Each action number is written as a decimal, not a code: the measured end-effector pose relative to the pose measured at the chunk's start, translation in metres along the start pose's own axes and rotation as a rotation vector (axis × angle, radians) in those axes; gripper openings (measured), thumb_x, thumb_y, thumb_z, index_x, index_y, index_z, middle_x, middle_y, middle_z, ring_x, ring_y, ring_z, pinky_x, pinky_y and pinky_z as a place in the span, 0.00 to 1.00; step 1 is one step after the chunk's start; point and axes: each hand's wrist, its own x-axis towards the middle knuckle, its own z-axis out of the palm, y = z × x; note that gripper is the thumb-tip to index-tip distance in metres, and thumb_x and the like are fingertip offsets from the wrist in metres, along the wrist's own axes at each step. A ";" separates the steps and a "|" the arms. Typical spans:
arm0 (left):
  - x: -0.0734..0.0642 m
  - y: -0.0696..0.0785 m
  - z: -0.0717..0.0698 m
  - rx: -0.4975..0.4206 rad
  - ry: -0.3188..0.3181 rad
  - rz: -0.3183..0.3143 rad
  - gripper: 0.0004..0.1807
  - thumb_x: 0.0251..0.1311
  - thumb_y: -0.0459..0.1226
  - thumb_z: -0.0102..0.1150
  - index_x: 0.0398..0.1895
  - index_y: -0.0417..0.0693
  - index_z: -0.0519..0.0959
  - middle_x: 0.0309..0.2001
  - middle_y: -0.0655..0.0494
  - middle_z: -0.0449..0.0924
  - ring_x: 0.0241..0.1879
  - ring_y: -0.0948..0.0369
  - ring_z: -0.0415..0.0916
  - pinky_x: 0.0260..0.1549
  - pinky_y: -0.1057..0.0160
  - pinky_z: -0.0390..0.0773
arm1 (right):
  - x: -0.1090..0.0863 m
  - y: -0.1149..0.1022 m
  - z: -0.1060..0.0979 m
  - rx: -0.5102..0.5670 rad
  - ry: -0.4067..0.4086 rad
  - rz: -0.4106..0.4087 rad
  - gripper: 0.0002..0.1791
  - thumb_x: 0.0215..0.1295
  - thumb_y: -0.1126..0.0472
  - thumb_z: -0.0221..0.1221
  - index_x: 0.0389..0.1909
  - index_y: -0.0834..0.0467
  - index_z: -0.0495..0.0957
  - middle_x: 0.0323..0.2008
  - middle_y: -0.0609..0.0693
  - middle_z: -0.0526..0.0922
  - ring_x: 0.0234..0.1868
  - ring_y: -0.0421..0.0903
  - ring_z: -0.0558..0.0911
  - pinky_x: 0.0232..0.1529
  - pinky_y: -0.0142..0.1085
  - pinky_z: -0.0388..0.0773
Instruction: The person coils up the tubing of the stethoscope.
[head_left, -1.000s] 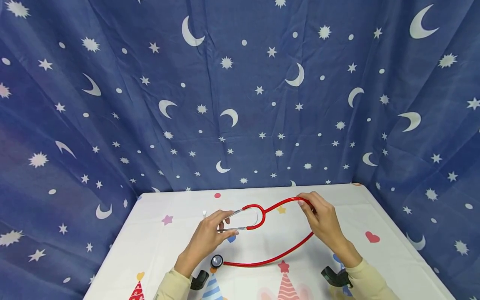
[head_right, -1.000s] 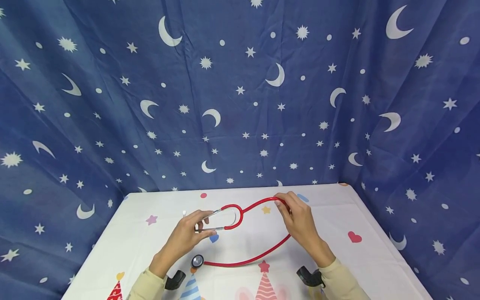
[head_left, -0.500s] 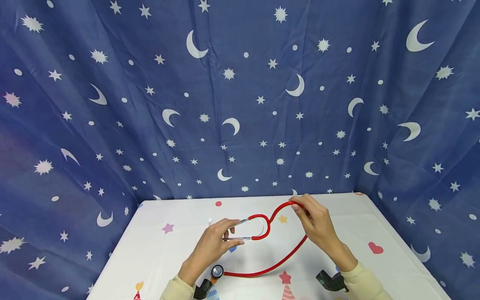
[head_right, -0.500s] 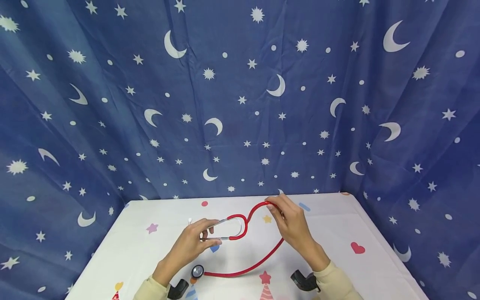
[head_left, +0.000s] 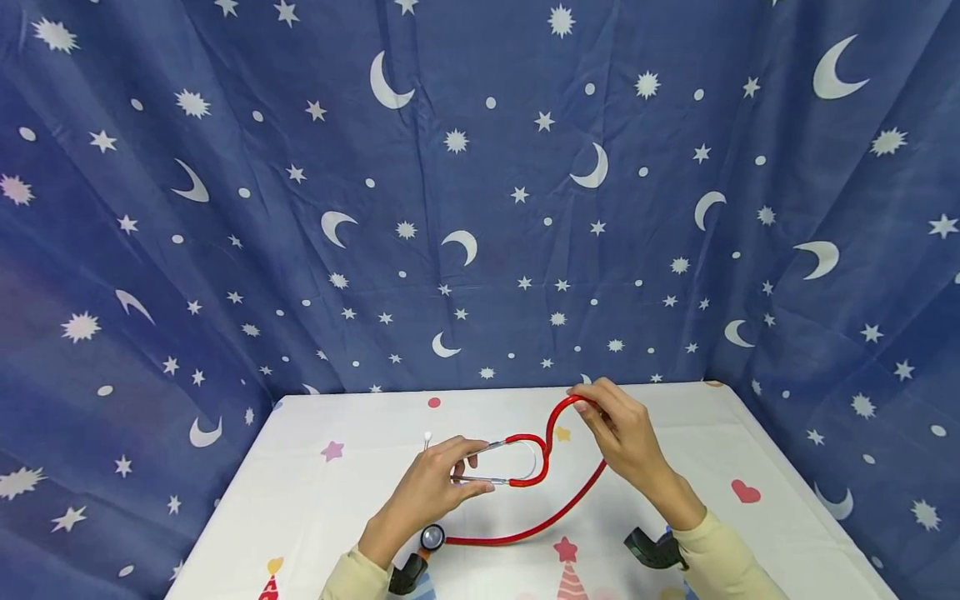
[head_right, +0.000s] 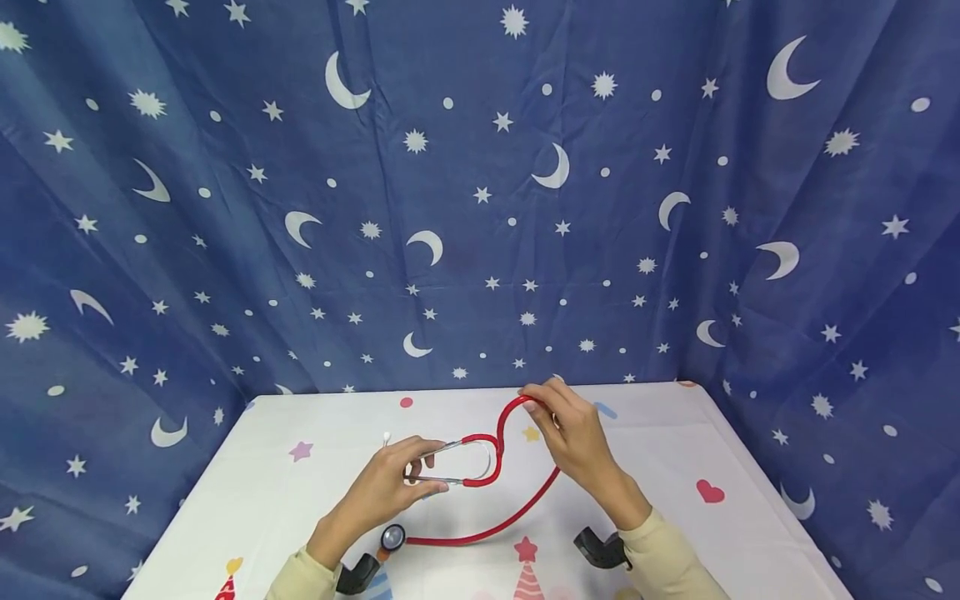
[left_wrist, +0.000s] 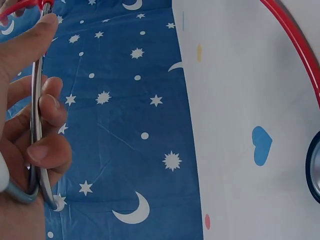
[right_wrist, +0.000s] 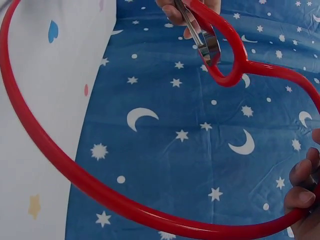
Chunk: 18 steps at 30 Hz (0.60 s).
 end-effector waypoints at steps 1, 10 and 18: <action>0.000 0.001 0.000 -0.004 -0.003 0.004 0.26 0.49 0.46 0.75 0.52 0.50 0.81 0.33 0.61 0.80 0.25 0.73 0.67 0.25 0.77 0.68 | 0.001 -0.001 0.001 0.008 -0.005 0.002 0.12 0.60 0.70 0.64 0.44 0.58 0.82 0.27 0.42 0.71 0.24 0.31 0.63 0.23 0.19 0.62; 0.004 0.006 0.002 -0.011 0.018 0.078 0.26 0.48 0.46 0.76 0.51 0.51 0.81 0.32 0.68 0.76 0.25 0.73 0.66 0.25 0.79 0.65 | 0.006 -0.002 0.011 0.039 -0.081 0.020 0.08 0.67 0.61 0.60 0.43 0.57 0.83 0.25 0.43 0.77 0.24 0.32 0.64 0.27 0.21 0.64; 0.004 0.013 0.001 -0.028 -0.002 0.111 0.26 0.47 0.43 0.77 0.51 0.50 0.81 0.31 0.67 0.76 0.26 0.73 0.67 0.25 0.80 0.65 | 0.005 -0.002 0.025 0.046 -0.144 0.048 0.15 0.56 0.72 0.66 0.44 0.56 0.84 0.24 0.41 0.78 0.22 0.31 0.66 0.25 0.20 0.65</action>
